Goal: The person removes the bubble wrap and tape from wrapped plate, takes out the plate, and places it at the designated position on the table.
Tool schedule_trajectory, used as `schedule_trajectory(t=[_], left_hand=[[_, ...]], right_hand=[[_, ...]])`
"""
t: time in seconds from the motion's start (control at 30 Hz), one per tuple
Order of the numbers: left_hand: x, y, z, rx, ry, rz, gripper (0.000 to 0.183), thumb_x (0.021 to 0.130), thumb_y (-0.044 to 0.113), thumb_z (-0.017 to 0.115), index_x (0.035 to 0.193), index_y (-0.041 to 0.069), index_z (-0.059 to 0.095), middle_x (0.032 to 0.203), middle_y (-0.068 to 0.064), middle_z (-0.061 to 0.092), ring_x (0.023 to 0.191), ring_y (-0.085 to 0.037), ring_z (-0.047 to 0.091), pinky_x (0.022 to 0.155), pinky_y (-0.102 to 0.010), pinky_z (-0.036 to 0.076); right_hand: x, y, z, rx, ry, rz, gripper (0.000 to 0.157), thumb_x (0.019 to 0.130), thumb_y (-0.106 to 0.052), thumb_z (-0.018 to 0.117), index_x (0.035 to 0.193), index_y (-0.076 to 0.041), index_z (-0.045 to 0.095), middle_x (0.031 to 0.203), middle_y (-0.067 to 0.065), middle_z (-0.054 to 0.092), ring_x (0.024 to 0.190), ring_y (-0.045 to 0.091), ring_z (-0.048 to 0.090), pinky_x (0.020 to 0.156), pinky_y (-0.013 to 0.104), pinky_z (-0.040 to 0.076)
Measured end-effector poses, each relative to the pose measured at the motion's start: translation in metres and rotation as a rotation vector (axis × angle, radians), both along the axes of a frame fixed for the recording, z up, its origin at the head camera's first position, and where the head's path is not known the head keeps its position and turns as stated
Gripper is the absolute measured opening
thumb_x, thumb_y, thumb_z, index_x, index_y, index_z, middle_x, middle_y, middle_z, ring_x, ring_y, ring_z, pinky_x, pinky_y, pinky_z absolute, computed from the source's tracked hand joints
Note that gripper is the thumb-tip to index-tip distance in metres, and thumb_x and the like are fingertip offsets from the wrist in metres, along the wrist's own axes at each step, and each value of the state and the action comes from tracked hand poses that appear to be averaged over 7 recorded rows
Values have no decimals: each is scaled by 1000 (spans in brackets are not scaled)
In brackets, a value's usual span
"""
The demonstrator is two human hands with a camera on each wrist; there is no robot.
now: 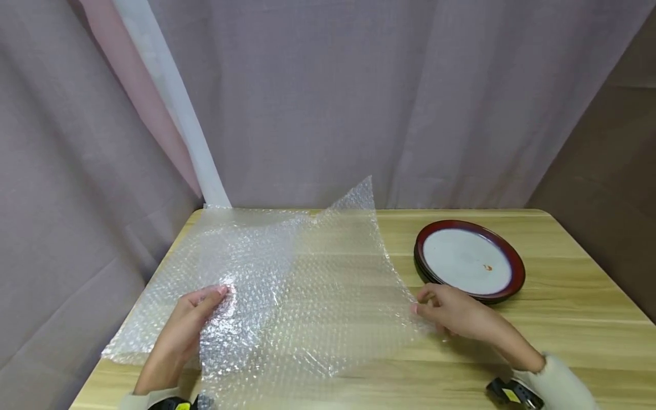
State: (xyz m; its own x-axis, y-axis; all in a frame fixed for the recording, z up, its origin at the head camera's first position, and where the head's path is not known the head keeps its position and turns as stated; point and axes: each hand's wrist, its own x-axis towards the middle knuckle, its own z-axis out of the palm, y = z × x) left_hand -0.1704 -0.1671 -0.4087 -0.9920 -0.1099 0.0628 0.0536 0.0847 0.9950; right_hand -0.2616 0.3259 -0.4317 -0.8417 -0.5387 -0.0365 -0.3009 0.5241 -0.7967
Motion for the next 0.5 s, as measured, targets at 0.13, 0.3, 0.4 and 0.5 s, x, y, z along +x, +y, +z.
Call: schedule_trajectory(t=[0.13, 0.3, 0.4, 0.5], left_hand=[[2, 4, -2, 24, -26, -5, 30, 112, 21, 53, 92, 13, 73, 79, 3, 69, 68, -11, 67, 61, -28, 60], [12, 7, -1, -83, -65, 37, 30, 110, 18, 51, 96, -1, 69, 101, -15, 71, 96, -25, 70, 88, -36, 61], [18, 6, -1, -218, -107, 56, 32, 109, 20, 55, 87, -3, 60, 96, -18, 61, 97, -31, 61, 92, -40, 55], [22, 5, -3, -365, -134, 61, 32, 108, 25, 59, 97, -4, 65, 105, -12, 68, 102, -26, 63, 89, -35, 54]], right_hand=[[-8, 4, -1, -164, -92, 32, 32, 108, -16, 59, 127, 10, 56, 68, 0, 53, 53, 8, 47, 48, 24, 43], [-15, 14, 4, -288, -177, -22, 48, 108, -17, 59, 142, 13, 45, 76, -1, 59, 63, 9, 53, 55, 23, 48], [-17, 19, 7, -340, -166, -93, 51, 108, -17, 60, 146, 12, 43, 79, -1, 62, 69, 11, 58, 57, 26, 52], [-19, 23, 11, -402, -126, -183, 48, 107, -16, 60, 146, 8, 46, 85, -3, 67, 72, 13, 62, 60, 29, 55]])
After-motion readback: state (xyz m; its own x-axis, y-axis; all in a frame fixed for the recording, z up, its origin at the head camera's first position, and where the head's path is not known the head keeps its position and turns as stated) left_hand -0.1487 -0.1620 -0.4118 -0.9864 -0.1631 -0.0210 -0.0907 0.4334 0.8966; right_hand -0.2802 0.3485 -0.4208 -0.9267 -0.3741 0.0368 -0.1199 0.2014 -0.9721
